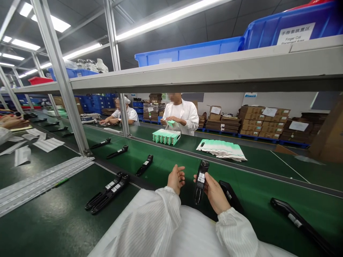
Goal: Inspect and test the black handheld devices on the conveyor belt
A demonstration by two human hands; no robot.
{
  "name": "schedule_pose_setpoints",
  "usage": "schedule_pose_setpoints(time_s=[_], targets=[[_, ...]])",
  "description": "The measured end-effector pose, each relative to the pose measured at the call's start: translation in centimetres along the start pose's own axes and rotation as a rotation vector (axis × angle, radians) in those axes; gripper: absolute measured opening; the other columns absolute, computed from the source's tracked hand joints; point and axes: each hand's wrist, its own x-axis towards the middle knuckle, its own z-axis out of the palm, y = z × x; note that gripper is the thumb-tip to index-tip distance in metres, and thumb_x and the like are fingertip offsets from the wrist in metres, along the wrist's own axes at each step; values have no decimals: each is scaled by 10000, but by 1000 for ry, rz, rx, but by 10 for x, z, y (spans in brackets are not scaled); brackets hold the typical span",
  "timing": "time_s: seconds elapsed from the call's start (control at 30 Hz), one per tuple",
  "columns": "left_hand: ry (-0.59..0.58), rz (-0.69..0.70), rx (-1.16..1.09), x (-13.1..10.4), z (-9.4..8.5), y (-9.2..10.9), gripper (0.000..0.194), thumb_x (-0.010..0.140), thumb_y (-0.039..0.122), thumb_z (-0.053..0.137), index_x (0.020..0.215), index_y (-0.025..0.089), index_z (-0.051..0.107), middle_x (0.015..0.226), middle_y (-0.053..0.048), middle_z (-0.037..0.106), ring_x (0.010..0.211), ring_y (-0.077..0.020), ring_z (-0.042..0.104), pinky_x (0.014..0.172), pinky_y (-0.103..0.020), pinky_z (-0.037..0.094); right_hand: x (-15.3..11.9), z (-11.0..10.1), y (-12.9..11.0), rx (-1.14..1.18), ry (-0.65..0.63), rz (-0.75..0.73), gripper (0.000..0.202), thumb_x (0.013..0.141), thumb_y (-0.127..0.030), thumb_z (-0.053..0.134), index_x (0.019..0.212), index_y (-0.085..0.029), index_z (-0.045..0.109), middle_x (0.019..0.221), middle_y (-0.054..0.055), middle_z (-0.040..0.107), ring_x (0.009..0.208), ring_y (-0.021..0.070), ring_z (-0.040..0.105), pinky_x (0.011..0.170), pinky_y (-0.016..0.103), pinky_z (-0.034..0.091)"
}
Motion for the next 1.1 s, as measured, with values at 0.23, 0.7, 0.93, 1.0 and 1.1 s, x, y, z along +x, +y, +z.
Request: schedule_pose_setpoints(time_s=[0.23, 0.7, 0.93, 1.0, 1.1], targets=[[-49, 34, 127, -7, 6, -7, 321, 709, 426, 526, 847, 141, 577, 603, 41, 449, 453, -41, 383, 437, -178, 262, 13, -15, 23, -581, 14, 68, 389, 755, -555, 424, 695, -185, 528, 642, 19, 624, 504, 139, 571, 528, 268, 428], [-86, 112, 285, -2, 5, -11, 206, 673, 308, 538, 817, 166, 578, 618, 37, 466, 451, -43, 387, 414, -178, 253, 23, -36, 33, -1268, 101, -132, 406, 760, -199, 407, 1140, -118, 524, 1091, 165, 557, 1058, 304, 498, 897, 403, 353], [9, 514, 1126, 18, -26, 28, 277, 744, 248, 504, 1004, 176, 566, 949, -75, 583, 873, -181, 546, 733, -282, 412, 19, -36, 26, -1400, 210, -388, 429, 811, -258, 332, 1196, -136, 478, 1187, 143, 520, 1084, 292, 475, 869, 408, 401], [222, 619, 1379, 23, -43, 41, 421, 710, 176, 537, 1129, 174, 497, 1167, -113, 498, 1116, -241, 424, 897, -334, 344, 16, -32, 24, -1343, 195, -493, 391, 821, -288, 331, 1156, -181, 502, 1129, 111, 558, 1035, 268, 503, 842, 401, 424], [397, 360, 1441, 30, -65, 54, 525, 659, 134, 556, 1170, 142, 435, 1269, -158, 397, 1228, -319, 276, 958, -432, 267, 12, -26, 23, -1206, 149, -561, 329, 818, -321, 361, 1080, -229, 537, 1008, 72, 603, 951, 232, 541, 800, 377, 452]])
